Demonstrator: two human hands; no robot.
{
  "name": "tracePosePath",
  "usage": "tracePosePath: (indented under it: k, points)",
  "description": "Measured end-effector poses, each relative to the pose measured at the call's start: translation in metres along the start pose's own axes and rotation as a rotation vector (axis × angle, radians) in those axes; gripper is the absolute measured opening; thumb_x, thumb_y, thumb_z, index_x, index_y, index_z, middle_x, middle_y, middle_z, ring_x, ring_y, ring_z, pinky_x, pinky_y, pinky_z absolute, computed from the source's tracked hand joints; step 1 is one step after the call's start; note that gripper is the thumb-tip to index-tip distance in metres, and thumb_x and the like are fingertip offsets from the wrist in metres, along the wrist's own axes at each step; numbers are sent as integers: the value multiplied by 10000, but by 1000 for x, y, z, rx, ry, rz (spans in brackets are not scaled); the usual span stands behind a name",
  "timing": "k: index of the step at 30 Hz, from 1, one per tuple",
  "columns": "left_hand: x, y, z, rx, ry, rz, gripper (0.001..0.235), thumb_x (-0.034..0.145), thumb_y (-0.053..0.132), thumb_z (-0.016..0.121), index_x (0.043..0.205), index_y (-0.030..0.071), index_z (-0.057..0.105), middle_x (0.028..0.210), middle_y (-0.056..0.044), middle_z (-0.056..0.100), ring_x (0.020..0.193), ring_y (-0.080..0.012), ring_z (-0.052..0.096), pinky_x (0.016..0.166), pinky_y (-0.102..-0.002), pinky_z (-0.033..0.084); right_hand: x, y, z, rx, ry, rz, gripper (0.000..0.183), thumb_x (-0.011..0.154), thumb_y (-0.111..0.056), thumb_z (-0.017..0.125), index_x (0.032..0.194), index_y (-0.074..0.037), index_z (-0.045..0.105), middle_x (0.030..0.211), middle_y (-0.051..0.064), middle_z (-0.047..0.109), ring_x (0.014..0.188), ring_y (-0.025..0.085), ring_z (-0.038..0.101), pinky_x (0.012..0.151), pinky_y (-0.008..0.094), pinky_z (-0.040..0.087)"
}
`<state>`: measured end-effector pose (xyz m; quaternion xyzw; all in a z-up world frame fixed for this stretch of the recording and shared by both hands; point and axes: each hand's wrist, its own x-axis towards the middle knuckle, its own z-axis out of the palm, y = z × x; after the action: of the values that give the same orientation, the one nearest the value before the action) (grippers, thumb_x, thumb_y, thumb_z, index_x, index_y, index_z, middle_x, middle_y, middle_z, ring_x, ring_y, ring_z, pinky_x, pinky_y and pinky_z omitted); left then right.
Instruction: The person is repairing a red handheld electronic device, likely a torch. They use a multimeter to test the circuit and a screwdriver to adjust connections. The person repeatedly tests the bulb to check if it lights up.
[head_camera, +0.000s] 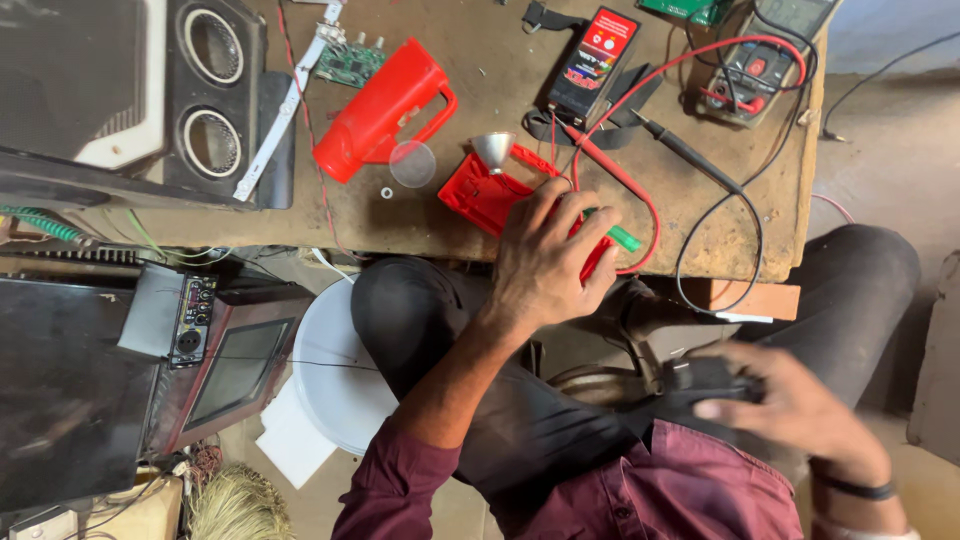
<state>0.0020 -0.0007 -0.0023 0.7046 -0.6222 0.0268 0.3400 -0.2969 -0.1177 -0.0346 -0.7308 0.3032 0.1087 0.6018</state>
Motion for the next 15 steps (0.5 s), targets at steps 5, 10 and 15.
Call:
tracePosePath:
  k: [5, 10, 15]
  points:
    - [2, 1, 2, 3, 19, 3, 364, 854, 235, 753, 1186, 125, 656, 1236, -63, 590, 1252, -324, 522, 1013, -513, 459, 15, -48, -38, 168, 610, -333, 427, 931, -305, 796, 1161, 33, 672, 992, 43, 720, 898, 104, 657, 887, 283, 524]
    - [1, 2, 0, 0, 25, 3, 339, 872, 229, 753, 1183, 130, 659, 1228, -57, 592, 1251, -315, 531, 1034, -509, 461, 87, -94, -59, -583, 896, -297, 485, 912, -292, 905, 1243, 3, 709, 1043, 176, 626, 904, 303, 615, 833, 408, 500]
    - [-1, -1, 1, -13, 39, 5, 364, 874, 236, 752, 1209, 129, 654, 1252, -68, 592, 1266, -329, 526, 1052, -507, 467, 102, -113, -49, -825, 991, -515, 575, 881, -262, 935, 1283, 4, 622, 1257, 207, 534, 1209, 380, 516, 1024, 456, 436]
